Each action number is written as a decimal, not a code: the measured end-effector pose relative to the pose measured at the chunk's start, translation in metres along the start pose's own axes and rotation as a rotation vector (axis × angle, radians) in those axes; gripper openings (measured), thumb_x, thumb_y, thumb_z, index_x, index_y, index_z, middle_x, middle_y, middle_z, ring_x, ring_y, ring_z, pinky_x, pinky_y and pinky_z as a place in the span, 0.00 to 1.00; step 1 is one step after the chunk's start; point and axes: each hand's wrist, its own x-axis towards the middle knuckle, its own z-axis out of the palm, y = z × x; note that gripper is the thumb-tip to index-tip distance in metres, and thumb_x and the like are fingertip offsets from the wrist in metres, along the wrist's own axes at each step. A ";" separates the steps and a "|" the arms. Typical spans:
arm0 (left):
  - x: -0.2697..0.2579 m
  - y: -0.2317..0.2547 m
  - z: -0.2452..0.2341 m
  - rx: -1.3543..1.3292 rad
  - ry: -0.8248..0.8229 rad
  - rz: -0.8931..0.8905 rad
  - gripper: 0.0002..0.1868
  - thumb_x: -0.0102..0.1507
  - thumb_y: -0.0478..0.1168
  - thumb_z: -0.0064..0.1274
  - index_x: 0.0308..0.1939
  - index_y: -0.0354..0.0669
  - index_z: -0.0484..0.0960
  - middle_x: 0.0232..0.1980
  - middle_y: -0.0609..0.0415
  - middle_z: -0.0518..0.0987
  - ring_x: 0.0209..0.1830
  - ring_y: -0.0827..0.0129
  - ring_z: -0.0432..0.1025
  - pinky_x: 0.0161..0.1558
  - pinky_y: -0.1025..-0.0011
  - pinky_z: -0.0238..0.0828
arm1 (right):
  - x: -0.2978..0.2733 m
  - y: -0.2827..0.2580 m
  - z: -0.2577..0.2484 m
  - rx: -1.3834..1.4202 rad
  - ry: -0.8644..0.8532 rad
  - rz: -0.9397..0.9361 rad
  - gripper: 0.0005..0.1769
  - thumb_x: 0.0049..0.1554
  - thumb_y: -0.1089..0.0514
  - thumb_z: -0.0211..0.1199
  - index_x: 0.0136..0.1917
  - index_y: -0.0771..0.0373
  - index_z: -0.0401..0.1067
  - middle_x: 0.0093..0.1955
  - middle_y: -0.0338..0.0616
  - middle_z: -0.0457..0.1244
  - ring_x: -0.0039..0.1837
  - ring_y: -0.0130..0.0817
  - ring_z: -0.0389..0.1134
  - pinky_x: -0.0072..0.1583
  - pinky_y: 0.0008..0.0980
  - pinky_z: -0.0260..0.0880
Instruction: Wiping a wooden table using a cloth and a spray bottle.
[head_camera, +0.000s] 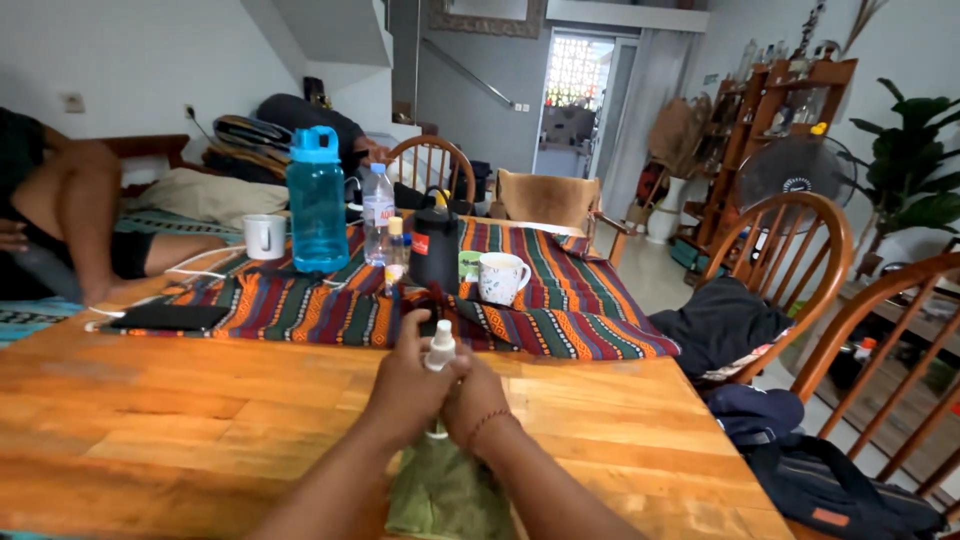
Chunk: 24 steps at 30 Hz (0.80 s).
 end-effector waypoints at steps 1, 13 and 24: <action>-0.008 0.023 0.004 0.229 0.089 0.057 0.41 0.54 0.43 0.63 0.68 0.53 0.60 0.49 0.47 0.85 0.46 0.57 0.82 0.47 0.58 0.78 | -0.001 0.001 0.001 0.092 -0.010 -0.022 0.21 0.54 0.63 0.64 0.61 0.60 0.73 0.55 0.45 0.72 0.57 0.39 0.74 0.57 0.37 0.74; -0.006 0.006 -0.033 0.614 0.425 0.045 0.25 0.65 0.40 0.51 0.63 0.48 0.60 0.48 0.29 0.79 0.48 0.30 0.74 0.47 0.40 0.69 | -0.083 0.022 -0.031 -0.956 -0.395 0.260 0.49 0.59 0.27 0.54 0.80 0.58 0.45 0.84 0.55 0.37 0.82 0.59 0.32 0.74 0.67 0.33; -0.016 -0.014 -0.009 0.567 0.419 0.316 0.35 0.60 0.35 0.53 0.70 0.53 0.59 0.60 0.34 0.74 0.53 0.34 0.72 0.49 0.46 0.72 | -0.058 0.056 -0.236 -1.245 -0.307 0.851 0.45 0.58 0.27 0.40 0.76 0.59 0.55 0.81 0.54 0.48 0.81 0.53 0.46 0.77 0.49 0.47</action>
